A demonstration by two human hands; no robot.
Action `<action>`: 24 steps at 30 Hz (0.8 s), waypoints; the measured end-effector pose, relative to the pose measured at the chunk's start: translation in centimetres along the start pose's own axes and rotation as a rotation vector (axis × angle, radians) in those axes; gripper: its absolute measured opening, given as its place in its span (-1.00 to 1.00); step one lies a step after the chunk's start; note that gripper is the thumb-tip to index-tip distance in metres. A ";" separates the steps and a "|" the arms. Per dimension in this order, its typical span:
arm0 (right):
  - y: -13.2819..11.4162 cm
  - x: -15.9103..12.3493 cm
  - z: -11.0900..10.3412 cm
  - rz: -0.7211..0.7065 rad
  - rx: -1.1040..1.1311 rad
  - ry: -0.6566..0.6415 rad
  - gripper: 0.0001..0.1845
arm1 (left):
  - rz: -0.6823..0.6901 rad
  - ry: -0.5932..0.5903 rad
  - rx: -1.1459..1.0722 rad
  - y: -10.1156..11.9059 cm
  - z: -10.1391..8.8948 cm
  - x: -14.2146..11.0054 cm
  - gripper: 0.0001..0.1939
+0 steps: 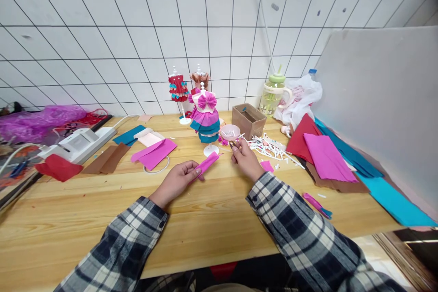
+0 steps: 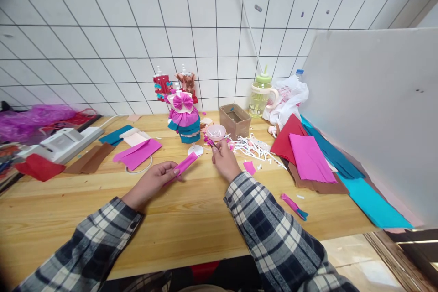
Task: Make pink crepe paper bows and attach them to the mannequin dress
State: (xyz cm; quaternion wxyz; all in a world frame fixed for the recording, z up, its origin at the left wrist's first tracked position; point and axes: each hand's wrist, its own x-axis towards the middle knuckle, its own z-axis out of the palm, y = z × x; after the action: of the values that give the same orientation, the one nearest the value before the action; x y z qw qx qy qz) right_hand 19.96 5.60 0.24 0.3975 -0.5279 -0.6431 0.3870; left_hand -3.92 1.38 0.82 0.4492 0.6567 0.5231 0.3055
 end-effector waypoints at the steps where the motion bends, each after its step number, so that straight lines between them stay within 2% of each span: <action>1: -0.6 -0.3 0.4 0.056 0.212 -0.051 -0.70 | 0.007 -0.004 0.003 -0.1 0.1 0.0 -0.60; 2: -1.1 -0.6 0.9 0.102 0.382 -0.131 -0.59 | 0.015 -0.009 0.009 -0.2 0.1 0.0 -0.60; 4: -1.8 -1.2 1.7 0.158 0.499 -0.243 -0.48 | 0.026 -0.020 0.030 -0.3 0.2 -0.1 -0.58; 6: -1.9 -1.6 2.4 0.144 0.428 -0.234 -0.50 | 0.020 -0.032 0.060 -0.3 0.3 -0.1 -0.57; 8: -1.6 -1.6 2.7 0.085 0.307 -0.162 -0.63 | 0.014 -0.044 0.091 -0.2 0.4 -0.2 -0.56; 10: -1.3 -1.4 2.6 0.022 0.213 -0.106 -0.75 | 0.019 -0.053 0.119 -0.2 0.5 -0.2 -0.58; 14: -1.2 -1.1 2.0 -0.065 0.017 -0.009 -0.82 | 0.045 -0.042 0.162 -0.4 0.5 0.0 -0.60; 16: -1.5 -1.2 1.8 -0.096 -0.049 -0.024 -0.83 | 0.065 -0.033 0.212 -0.4 0.3 -0.1 -0.60; 19: -1.7 -1.7 2.0 -0.116 -0.094 -0.098 -0.84 | 0.178 -0.003 0.364 -0.1 -0.1 -0.3 -0.61; 22: -2.1 -2.5 2.8 -0.197 -0.148 -0.105 -0.85 | 0.288 0.060 0.482 0.3 -0.2 -0.6 -0.47; 24: -2.4 -3.1 3.3 -0.261 -0.176 -0.114 -0.87 | 0.297 0.078 0.510 0.3 0.1 -0.5 -0.49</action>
State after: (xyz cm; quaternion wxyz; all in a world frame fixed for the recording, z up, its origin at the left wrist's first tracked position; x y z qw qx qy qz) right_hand 16.44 1.96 0.83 0.3594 -0.4500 -0.7590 0.3036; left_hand -3.86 0.83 1.05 0.1995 0.8055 0.4981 0.2515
